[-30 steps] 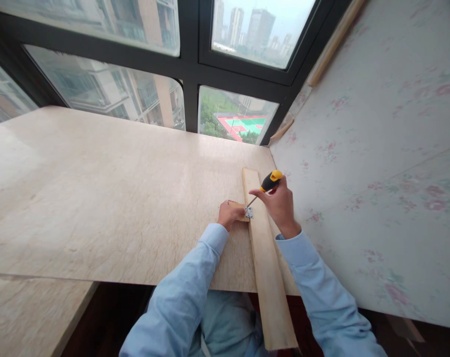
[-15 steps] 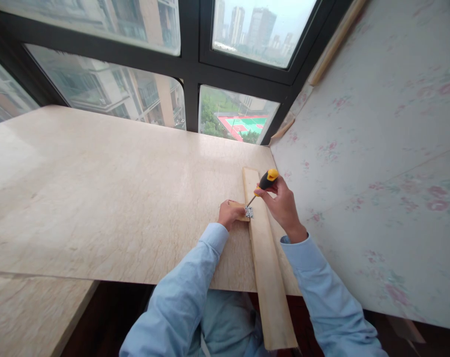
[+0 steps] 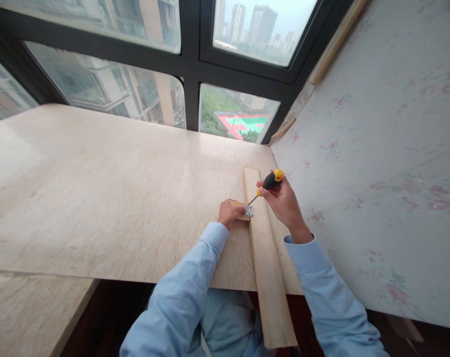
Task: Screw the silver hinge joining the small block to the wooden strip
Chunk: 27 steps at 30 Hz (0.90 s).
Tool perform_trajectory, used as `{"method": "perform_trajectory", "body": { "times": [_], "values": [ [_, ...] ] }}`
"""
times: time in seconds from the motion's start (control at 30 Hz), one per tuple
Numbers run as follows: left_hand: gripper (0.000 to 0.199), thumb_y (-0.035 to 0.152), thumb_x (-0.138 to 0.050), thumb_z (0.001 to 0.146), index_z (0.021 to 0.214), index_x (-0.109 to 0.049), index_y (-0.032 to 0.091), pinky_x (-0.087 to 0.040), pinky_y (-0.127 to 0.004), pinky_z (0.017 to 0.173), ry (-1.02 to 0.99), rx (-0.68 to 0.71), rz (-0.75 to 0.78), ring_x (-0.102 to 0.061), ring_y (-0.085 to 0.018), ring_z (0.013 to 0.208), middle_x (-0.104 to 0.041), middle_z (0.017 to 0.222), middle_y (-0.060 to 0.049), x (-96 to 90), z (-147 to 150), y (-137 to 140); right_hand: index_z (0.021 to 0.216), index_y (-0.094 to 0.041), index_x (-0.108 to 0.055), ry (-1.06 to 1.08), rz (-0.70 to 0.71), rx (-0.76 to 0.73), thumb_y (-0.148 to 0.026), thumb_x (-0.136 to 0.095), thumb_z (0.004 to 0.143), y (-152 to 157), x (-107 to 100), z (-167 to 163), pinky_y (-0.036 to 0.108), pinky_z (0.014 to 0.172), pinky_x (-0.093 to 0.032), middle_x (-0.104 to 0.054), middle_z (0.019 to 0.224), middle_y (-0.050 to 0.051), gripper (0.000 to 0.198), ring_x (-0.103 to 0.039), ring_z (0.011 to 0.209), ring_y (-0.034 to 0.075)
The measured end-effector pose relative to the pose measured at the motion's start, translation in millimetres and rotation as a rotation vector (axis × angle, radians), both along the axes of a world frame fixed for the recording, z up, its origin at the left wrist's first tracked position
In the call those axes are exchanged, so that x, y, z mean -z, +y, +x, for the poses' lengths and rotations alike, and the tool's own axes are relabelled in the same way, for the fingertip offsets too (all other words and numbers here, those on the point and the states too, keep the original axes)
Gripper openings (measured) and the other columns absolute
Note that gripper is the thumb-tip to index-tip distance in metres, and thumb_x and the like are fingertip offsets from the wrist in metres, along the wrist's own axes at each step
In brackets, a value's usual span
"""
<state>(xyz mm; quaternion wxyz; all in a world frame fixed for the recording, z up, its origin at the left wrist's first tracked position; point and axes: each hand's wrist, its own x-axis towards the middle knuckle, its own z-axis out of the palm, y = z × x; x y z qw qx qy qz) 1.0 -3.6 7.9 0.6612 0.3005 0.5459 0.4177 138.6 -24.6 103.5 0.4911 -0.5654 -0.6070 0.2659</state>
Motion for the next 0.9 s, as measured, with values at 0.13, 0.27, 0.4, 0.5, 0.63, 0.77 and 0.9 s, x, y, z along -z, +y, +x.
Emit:
{"method": "perform_trajectory", "body": {
  "times": [0.13,0.27,0.4,0.5,0.63,0.77,0.9],
  "values": [
    [0.033,0.006,-0.076,0.05,0.073,-0.055,0.019,-0.05,-0.024,0.058,0.007,-0.011,0.019,-0.066,-0.018,0.068,-0.063,0.066,0.002,-0.7,-1,-1,0.101,-0.023,-0.055,-0.295,0.07,0.325,-0.066,-0.078,0.065,1,-4,-4,0.048,0.075,-0.059,-0.066,0.076,0.002,0.061,-0.068,0.07,0.026],
    [0.033,0.006,-0.076,0.05,0.073,-0.056,0.018,-0.05,-0.024,0.057,-0.022,-0.012,0.03,-0.065,-0.017,0.065,-0.064,0.066,0.001,0.4,-1,-1,0.108,-0.024,-0.048,-0.085,0.064,0.141,-0.06,-0.071,0.077,4,6,-2,0.046,0.086,-0.058,-0.067,0.1,0.008,0.053,-0.07,0.096,0.026],
    [0.034,0.005,-0.077,0.05,0.074,-0.055,0.018,-0.05,-0.024,0.056,-0.042,-0.013,0.023,-0.063,-0.016,0.062,-0.063,0.066,0.002,2.5,-1,-1,0.122,-0.029,-0.045,0.139,0.059,-0.134,-0.047,-0.072,0.08,2,10,3,0.046,0.108,-0.048,-0.062,0.13,0.009,0.053,-0.059,0.128,0.023],
    [0.034,0.006,-0.076,0.051,0.075,-0.055,0.018,-0.051,-0.024,0.057,-0.049,-0.016,0.032,-0.062,-0.015,0.061,-0.063,0.066,0.002,3.6,0,-1,0.13,-0.029,-0.043,0.145,0.031,-0.181,-0.046,-0.068,0.085,-4,5,4,0.048,0.108,-0.05,-0.065,0.128,0.009,0.054,-0.063,0.124,0.022],
    [0.034,0.005,-0.076,0.051,0.074,-0.056,0.018,-0.051,-0.024,0.057,-0.05,-0.031,0.035,-0.061,-0.015,0.061,-0.063,0.065,0.002,3.6,1,-1,0.131,-0.026,-0.049,-0.074,0.064,-0.092,-0.046,-0.069,0.085,-9,-7,-3,0.046,0.097,-0.057,-0.07,0.117,0.008,0.054,-0.07,0.103,0.023],
    [0.033,0.003,-0.075,0.051,0.073,-0.055,0.017,-0.051,-0.024,0.056,-0.074,-0.041,0.02,-0.062,-0.015,0.062,-0.064,0.066,0.002,2.2,1,-1,0.113,-0.023,-0.059,-0.304,0.137,0.17,-0.055,-0.081,0.069,-7,-12,-9,0.044,0.077,-0.06,-0.07,0.099,0.005,0.058,-0.066,0.075,0.021],
    [0.031,0.003,-0.074,0.051,0.072,-0.055,0.016,-0.051,-0.025,0.055,-0.082,-0.048,0.015,-0.062,-0.015,0.062,-0.064,0.066,0.001,1.2,2,-1,0.112,-0.024,-0.053,-0.144,0.07,0.153,-0.059,-0.076,0.074,-2,-1,-6,0.046,0.086,-0.059,-0.068,0.098,0.005,0.056,-0.069,0.088,0.024]
  ]
}}
